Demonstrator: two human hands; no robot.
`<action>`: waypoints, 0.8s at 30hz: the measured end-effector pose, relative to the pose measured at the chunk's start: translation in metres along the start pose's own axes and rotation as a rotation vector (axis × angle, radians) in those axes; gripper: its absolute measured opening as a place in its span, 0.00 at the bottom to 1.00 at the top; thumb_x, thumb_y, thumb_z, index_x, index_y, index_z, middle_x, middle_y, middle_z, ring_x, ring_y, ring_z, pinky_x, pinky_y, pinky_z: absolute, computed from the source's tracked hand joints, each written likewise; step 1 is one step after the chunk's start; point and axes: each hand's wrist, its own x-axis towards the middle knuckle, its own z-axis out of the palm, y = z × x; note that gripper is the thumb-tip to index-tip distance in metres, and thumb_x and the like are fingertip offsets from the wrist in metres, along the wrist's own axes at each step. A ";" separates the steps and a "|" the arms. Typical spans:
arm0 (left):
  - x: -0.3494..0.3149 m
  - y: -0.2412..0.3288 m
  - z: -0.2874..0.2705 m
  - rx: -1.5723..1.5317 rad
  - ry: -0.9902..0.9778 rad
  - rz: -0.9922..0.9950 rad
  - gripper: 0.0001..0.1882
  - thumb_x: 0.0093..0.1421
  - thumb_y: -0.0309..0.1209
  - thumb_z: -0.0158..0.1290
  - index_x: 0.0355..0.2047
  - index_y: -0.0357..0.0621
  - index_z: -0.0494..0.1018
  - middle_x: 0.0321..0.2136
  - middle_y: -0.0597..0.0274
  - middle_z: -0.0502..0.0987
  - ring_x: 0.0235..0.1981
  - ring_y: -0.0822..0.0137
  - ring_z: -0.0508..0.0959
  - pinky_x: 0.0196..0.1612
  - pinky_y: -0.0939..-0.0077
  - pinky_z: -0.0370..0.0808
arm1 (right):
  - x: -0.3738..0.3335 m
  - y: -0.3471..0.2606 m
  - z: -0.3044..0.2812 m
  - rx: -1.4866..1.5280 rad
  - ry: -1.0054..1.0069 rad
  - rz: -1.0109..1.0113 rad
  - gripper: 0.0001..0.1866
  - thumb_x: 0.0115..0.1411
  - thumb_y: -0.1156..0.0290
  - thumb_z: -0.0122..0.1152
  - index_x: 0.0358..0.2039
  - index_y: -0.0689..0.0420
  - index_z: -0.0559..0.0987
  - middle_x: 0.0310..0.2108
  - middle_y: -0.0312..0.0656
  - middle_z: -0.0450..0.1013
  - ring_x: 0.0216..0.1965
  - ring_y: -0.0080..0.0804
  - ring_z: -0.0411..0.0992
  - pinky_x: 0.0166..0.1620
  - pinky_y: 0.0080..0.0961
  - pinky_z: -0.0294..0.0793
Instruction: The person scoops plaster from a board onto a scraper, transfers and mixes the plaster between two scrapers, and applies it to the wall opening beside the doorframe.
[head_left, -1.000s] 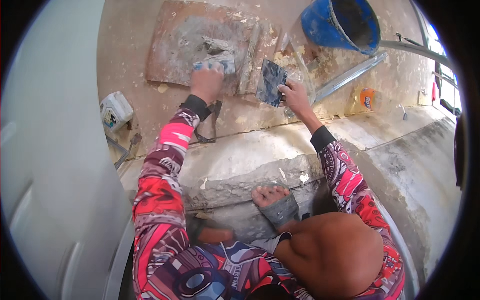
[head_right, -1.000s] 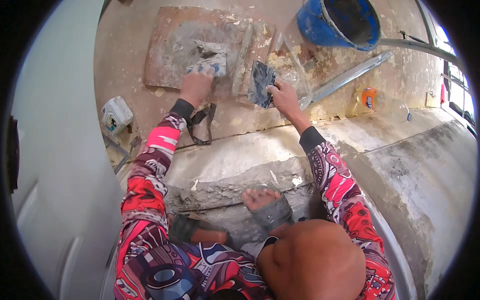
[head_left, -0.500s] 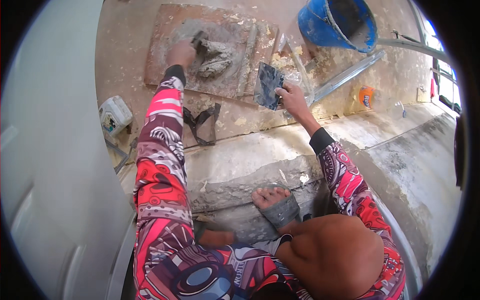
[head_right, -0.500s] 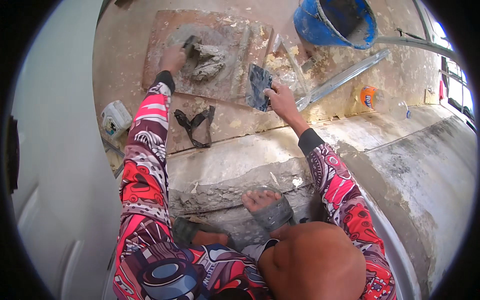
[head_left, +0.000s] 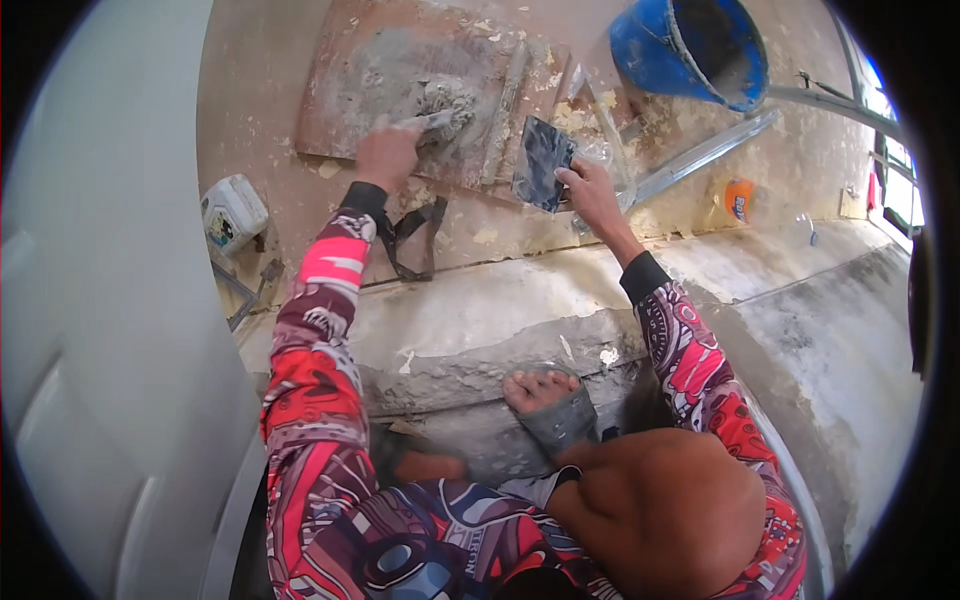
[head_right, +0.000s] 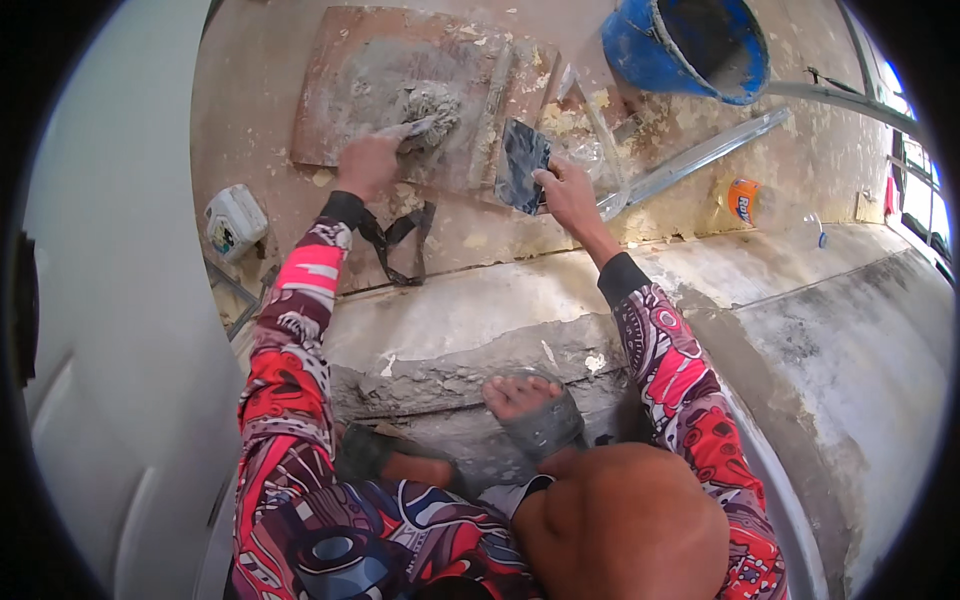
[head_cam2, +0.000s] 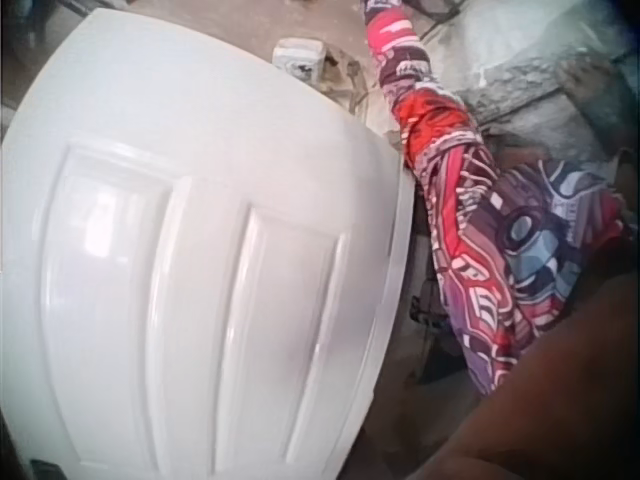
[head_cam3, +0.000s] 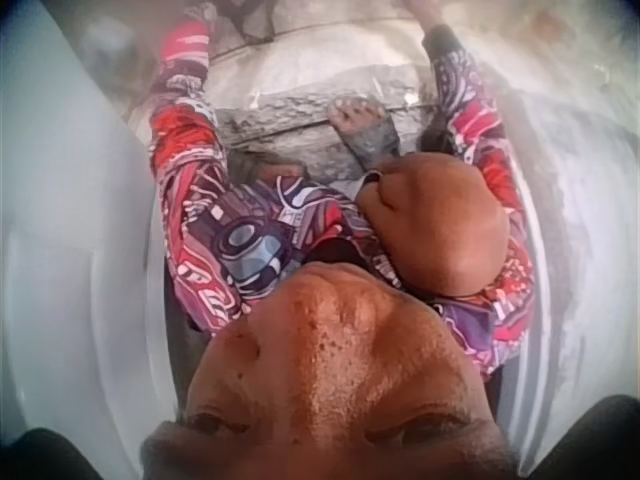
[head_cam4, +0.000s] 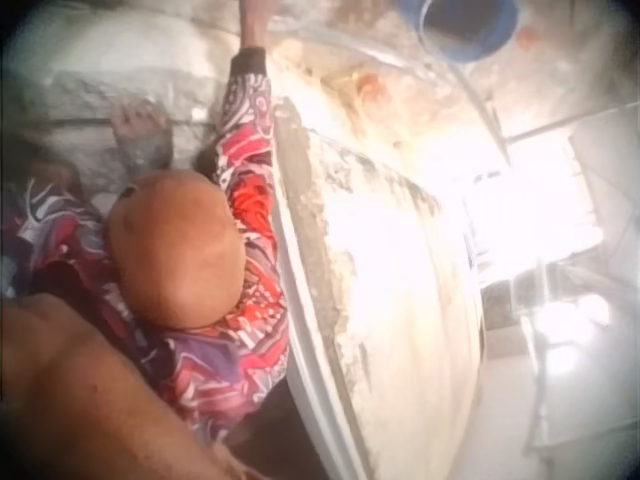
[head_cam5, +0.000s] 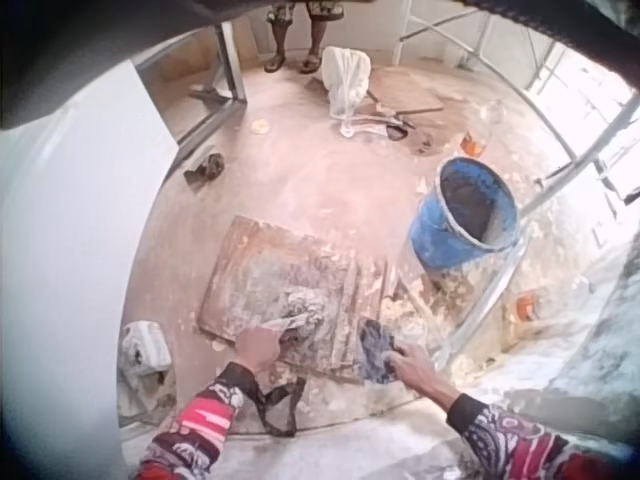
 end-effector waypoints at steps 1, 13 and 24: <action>-0.003 0.007 -0.018 -0.105 -0.011 -0.083 0.17 0.57 0.30 0.46 0.46 0.50 0.78 0.37 0.48 0.80 0.39 0.48 0.80 0.43 0.53 0.76 | 0.002 0.005 -0.007 -0.012 0.012 0.004 0.15 0.57 0.66 0.56 0.29 0.70 0.75 0.22 0.50 0.72 0.24 0.34 0.70 0.32 0.33 0.68; -0.039 0.027 0.078 -1.933 0.135 -0.936 0.14 0.65 0.28 0.46 0.51 0.48 0.70 0.41 0.63 0.77 0.37 0.61 0.80 0.30 0.56 0.82 | 0.002 0.005 -0.002 -0.058 -0.022 -0.005 0.15 0.58 0.66 0.55 0.33 0.69 0.76 0.22 0.47 0.73 0.24 0.32 0.71 0.32 0.31 0.69; -0.027 0.003 0.080 -2.165 -0.006 -0.661 0.09 0.67 0.30 0.47 0.46 0.56 0.71 0.39 0.72 0.77 0.39 0.66 0.79 0.41 0.51 0.77 | 0.006 0.007 -0.005 -0.007 -0.013 0.016 0.12 0.59 0.69 0.54 0.36 0.66 0.77 0.26 0.42 0.74 0.26 0.27 0.72 0.30 0.27 0.74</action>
